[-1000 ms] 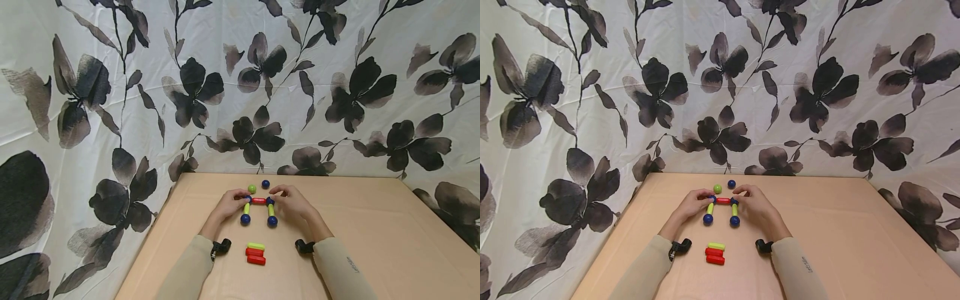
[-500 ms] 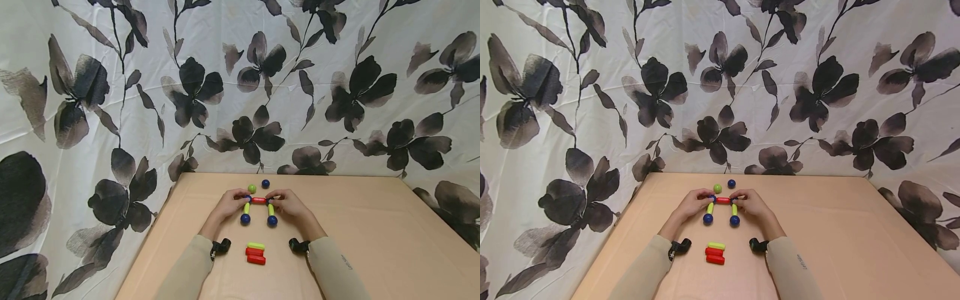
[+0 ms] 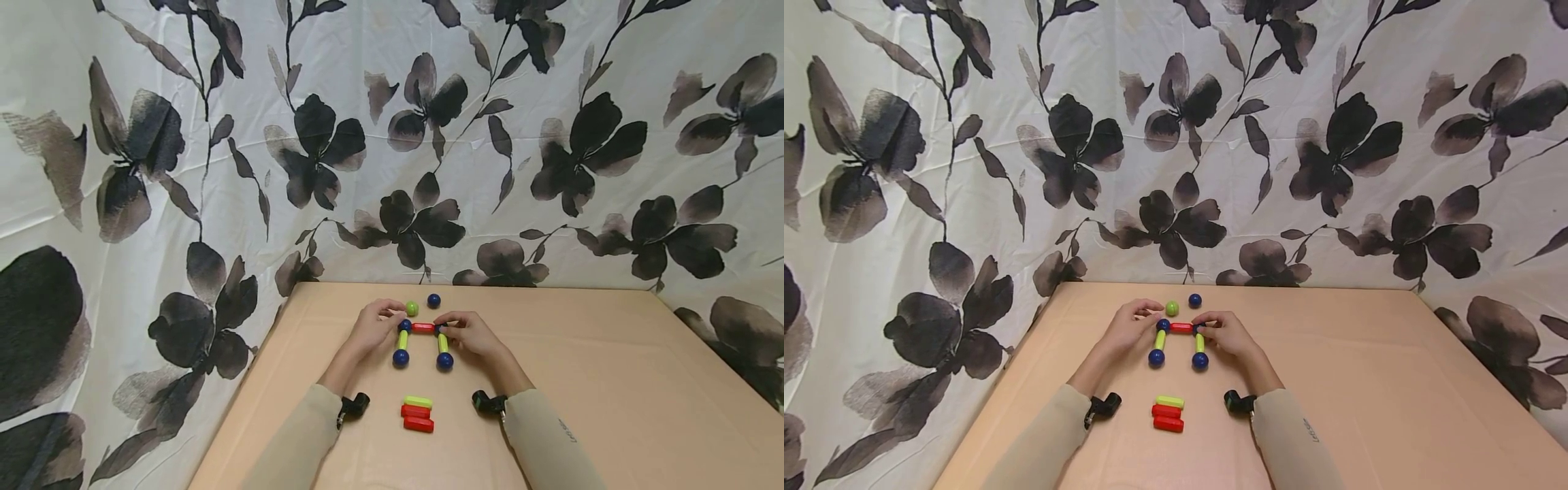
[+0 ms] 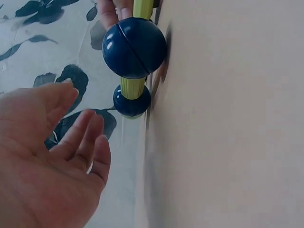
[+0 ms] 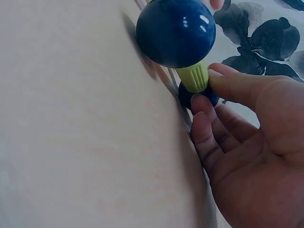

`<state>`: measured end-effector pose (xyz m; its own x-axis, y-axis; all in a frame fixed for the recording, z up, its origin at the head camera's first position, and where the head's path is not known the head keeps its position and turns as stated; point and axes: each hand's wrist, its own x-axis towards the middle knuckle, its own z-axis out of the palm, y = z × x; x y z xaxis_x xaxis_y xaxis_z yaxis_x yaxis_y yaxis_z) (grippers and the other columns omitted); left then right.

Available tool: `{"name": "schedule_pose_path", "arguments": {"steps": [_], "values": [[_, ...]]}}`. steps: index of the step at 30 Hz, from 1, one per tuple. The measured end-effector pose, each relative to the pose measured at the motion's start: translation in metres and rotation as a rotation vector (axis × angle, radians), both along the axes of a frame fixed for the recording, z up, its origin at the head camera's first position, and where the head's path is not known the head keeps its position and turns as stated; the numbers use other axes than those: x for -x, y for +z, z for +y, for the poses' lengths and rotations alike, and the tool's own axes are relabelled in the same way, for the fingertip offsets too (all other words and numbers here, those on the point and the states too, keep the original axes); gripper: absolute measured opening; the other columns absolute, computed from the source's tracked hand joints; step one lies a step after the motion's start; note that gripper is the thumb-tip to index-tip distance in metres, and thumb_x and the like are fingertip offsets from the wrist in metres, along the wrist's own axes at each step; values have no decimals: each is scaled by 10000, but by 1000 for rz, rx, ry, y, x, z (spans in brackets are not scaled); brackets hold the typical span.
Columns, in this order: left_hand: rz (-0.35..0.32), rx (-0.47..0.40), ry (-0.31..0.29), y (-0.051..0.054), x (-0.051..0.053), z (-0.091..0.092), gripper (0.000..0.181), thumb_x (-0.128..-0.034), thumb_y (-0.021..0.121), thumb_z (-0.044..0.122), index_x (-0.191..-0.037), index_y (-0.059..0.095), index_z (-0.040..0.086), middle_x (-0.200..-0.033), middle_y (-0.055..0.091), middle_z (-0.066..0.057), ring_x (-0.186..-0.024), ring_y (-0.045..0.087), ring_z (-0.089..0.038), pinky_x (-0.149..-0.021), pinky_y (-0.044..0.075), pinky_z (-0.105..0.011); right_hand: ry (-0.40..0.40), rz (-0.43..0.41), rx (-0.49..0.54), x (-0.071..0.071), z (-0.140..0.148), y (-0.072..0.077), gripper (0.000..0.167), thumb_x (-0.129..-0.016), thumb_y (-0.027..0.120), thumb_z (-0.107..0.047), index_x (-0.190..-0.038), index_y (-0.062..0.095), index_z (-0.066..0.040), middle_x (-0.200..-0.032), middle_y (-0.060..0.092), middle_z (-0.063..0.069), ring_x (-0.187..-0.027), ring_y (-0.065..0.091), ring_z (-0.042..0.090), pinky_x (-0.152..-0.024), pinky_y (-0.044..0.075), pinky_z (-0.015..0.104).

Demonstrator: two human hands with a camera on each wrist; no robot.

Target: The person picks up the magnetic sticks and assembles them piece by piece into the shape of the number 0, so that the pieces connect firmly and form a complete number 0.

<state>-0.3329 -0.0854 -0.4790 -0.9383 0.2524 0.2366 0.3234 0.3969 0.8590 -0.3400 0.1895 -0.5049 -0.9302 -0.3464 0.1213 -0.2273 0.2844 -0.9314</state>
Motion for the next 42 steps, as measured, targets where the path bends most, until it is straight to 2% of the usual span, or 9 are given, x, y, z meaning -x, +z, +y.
{"name": "schedule_pose_path", "arguments": {"steps": [4, 10, 16, 22, 25, 29, 34, 36, 42], "values": [[34, 60, -86, 9, -10, -2, 243, -1027, 679, 275, -1218, 741, 139, -1124, 722, 40, -1045, 623, -191, -906, 517, -366, -2, -10, 4, -1, -1, -1, 263, -1005, 655, -37, -1250, 706, 45, -965, 690, 203, -682, 536, 178, -566, 453, 251], [28, 138, -217, 21, -27, -6, 246, -1018, 691, 293, -1208, 754, 150, -1050, 714, 78, -996, 613, -167, -879, 509, -335, -16, -32, 12, -2, -2, 2, 240, -1005, 650, -27, -1230, 721, 20, -920, 683, 181, -671, 535, 170, -582, 462, 247], [33, 218, -345, 30, -38, -6, 274, -1005, 707, 286, -1239, 742, 148, -1068, 732, 71, -993, 610, -159, -847, 518, -311, -34, -48, 2, -2, -2, 2, 237, -1007, 646, -23, -1228, 732, -11, -934, 684, 131, -692, 545, 182, -596, 474, 240], [28, 297, -497, 36, -47, 3, 292, -985, 735, 287, -1252, 737, 171, -1186, 759, -80, -993, 653, -109, -851, 536, -274, -38, -47, -10, -4, -2, 2, 247, -1008, 644, -22, -1241, 725, -3, -975, 705, 151, -705, 559, 194, -616, 486, 247], [11, 361, -560, 38, -52, 8, 336, -966, 758, 299, -1271, 733, 160, -1226, 746, -97, -983, 659, -82, -864, 539, -256, -41, -48, -7, -3, -2, 3, 239, -1004, 649, -21, -1228, 732, -8, -939, 709, 108, -688, 564, 192, -611, 486, 248], [-37, 422, -625, 39, -58, 13, 345, -942, 786, 238, -1267, 735, 134, -1201, 748, -72, -960, 652, -70, -848, 537, -236, -33, -41, 9, -2, -2, 3, 233, -1000, 651, -18, -1218, 733, 1, -892, 699, 85, -667, 557, 189, -595, 478, 244], [-119, 455, -669, 35, -63, 17, 297, -900, 824, 149, -1189, 763, 126, -1103, 770, -22, -925, 678, -68, -836, 546, -218, -19, -39, 22, -2, -2, 3, 240, -1002, 650, -17, -1228, 719, 28, -896, 691, 133, -663, 542, 179, -589, 470, 240], [-148, 468, -664, 34, -65, 18, 296, -886, 838, 142, -1172, 765, 135, -1074, 769, 1, -921, 680, -63, -842, 545, -213, -21, -51, 28, -3, -3, 3, 246, -1004, 642, -8, -1236, 711, 40, -916, 683, 180, -675, 540, 194, -589, 466, 243], [-161, 544, -638, 36, -71, 19, 299, -884, 837, 128, -1168, 754, 172, -1034, 743, 46, -925, 653, -59, -847, 534, -215, -31, -57, 25, -3, -4, 3, 250, -998, 650, -3, -1236, 709, 47, -938, 680, 211, -681, 531, 203, -582, 456, 242]]}}
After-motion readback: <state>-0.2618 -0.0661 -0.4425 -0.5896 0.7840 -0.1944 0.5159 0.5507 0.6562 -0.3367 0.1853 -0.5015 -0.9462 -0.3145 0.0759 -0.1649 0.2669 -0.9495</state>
